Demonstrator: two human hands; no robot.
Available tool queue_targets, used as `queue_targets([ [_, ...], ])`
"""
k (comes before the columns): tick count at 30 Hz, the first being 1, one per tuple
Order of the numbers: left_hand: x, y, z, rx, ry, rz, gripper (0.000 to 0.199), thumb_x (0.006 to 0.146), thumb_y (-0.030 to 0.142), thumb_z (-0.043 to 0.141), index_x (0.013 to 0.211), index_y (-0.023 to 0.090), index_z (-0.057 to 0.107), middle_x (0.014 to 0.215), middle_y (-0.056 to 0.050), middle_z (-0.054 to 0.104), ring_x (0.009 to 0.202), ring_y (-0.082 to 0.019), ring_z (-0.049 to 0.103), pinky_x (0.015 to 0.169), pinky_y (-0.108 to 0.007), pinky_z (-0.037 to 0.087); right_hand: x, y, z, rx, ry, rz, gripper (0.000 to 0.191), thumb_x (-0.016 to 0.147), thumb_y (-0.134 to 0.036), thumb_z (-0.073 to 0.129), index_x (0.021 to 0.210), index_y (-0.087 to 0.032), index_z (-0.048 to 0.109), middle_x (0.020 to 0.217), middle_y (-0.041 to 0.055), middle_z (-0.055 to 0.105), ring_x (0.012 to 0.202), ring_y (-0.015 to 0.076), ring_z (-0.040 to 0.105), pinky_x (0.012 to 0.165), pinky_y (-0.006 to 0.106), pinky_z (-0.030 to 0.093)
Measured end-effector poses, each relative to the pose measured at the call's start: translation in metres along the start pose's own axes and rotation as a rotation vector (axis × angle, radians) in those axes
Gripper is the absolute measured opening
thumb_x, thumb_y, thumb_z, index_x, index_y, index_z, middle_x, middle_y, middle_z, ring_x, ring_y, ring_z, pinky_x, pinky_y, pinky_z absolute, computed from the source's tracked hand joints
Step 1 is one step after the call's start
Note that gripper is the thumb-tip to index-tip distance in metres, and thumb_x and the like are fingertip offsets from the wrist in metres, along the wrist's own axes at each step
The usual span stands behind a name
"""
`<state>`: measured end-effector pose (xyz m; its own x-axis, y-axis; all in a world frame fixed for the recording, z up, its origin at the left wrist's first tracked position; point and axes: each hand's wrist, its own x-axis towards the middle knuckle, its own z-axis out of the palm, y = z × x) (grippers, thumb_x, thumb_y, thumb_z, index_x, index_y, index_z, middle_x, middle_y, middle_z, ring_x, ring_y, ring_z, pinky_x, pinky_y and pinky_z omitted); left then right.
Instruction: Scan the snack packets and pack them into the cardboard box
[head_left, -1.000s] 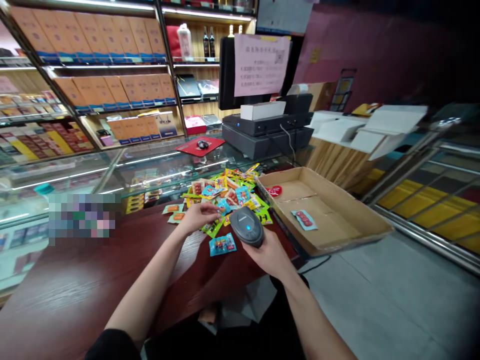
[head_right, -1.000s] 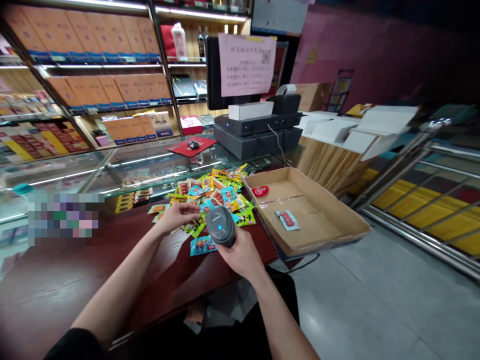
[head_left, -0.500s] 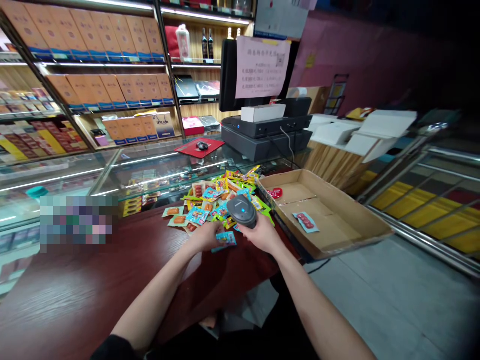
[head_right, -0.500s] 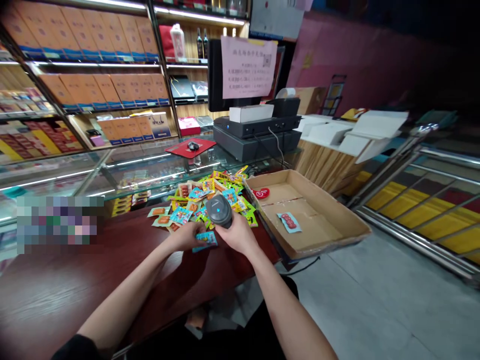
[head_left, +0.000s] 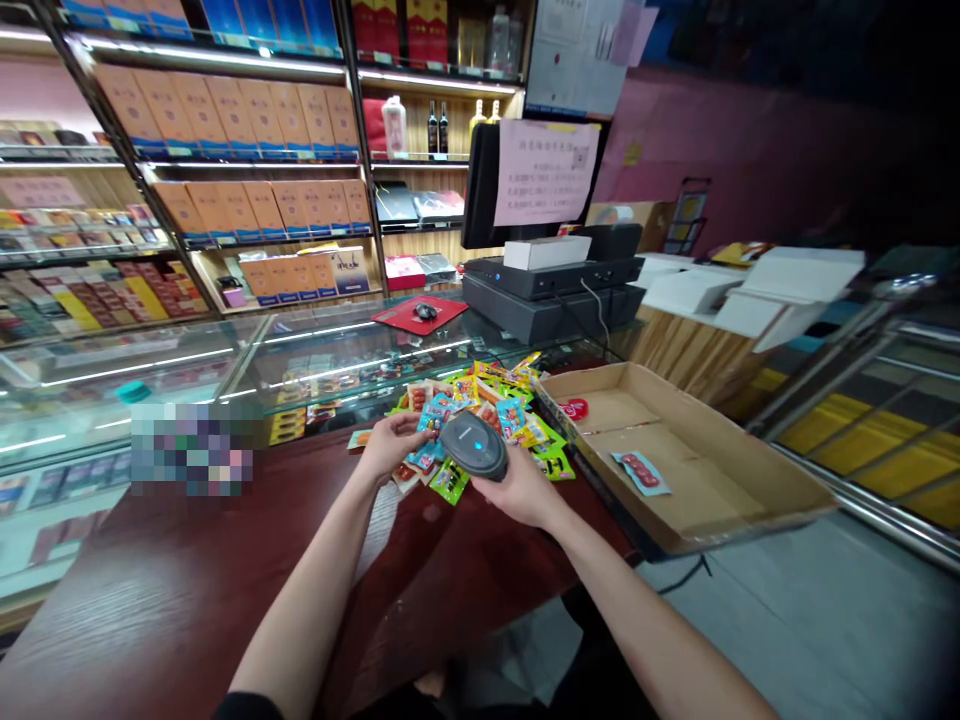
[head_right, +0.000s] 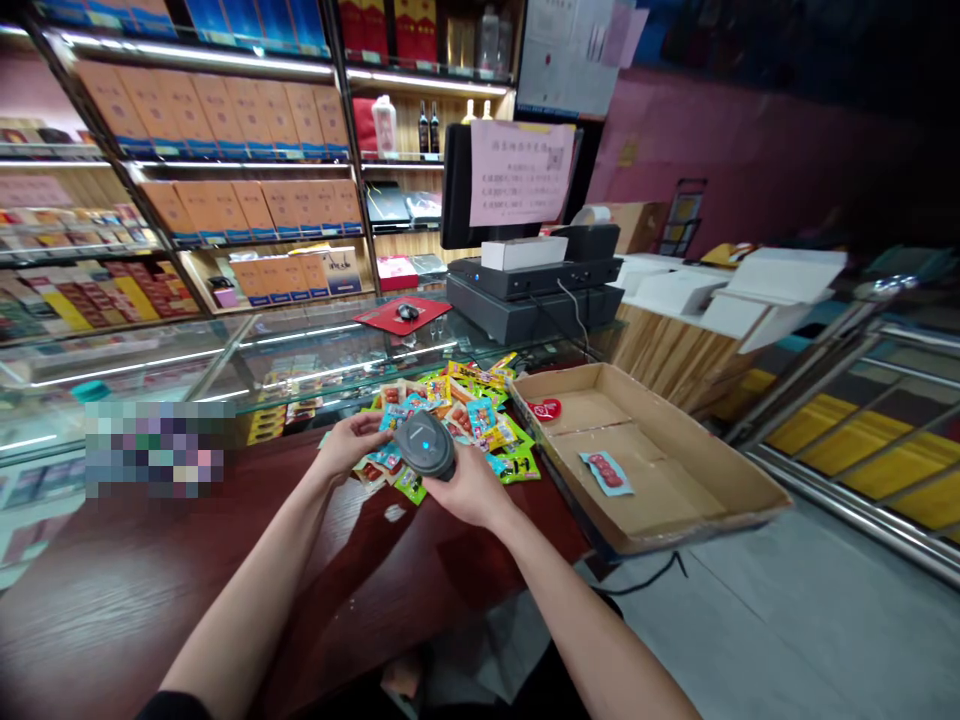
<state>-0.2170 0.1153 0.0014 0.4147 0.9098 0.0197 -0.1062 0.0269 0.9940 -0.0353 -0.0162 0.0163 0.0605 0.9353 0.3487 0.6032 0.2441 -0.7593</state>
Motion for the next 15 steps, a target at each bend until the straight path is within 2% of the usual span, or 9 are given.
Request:
queue_targets([
  [4, 0.000, 0.003, 0.001, 0.001, -0.004, 0.005, 0.049, 0.050, 0.033, 0.088, 0.091, 0.013, 0.071, 0.083, -0.007, 0.074, 0.069, -0.015, 0.067, 0.071, -0.028, 0.053, 0.008, 0.003, 0.004, -0.002, 0.005, -0.005, 0.026, 0.072, -0.024, 0.066, 0.097, -0.018, 0.070, 0.092, 0.0067, 0.075, 0.085, 0.0236, 0.069, 0.076, 0.033, 0.054],
  [7, -0.001, 0.005, 0.001, -0.014, -0.002, -0.011, 0.049, 0.050, 0.032, 0.088, 0.091, 0.013, 0.071, 0.083, -0.007, 0.075, 0.069, -0.017, 0.068, 0.070, -0.029, 0.053, 0.010, 0.001, 0.003, -0.015, 0.012, 0.006, 0.022, 0.072, -0.024, 0.066, 0.093, -0.018, 0.070, 0.088, 0.0065, 0.075, 0.083, 0.0237, 0.069, 0.074, 0.033, 0.053],
  [12, -0.002, 0.005, 0.000, 0.011, -0.079, 0.024, 0.043, 0.056, 0.032, 0.085, 0.093, 0.014, 0.073, 0.088, -0.007, 0.075, 0.080, -0.020, 0.069, 0.072, -0.029, 0.053, 0.009, -0.006, 0.000, -0.045, 0.041, 0.030, 0.013, 0.071, -0.024, 0.066, 0.082, -0.017, 0.068, 0.080, 0.0070, 0.074, 0.077, 0.0232, 0.069, 0.065, 0.030, 0.052],
  [15, -0.001, 0.003, 0.000, -0.006, -0.058, 0.026, 0.044, 0.054, 0.032, 0.086, 0.093, 0.015, 0.073, 0.089, -0.007, 0.075, 0.078, -0.020, 0.069, 0.073, -0.029, 0.053, 0.009, -0.007, -0.001, -0.024, 0.048, 0.027, 0.014, 0.070, -0.024, 0.066, 0.082, -0.018, 0.068, 0.074, 0.0056, 0.073, 0.077, 0.0230, 0.068, 0.065, 0.030, 0.052],
])
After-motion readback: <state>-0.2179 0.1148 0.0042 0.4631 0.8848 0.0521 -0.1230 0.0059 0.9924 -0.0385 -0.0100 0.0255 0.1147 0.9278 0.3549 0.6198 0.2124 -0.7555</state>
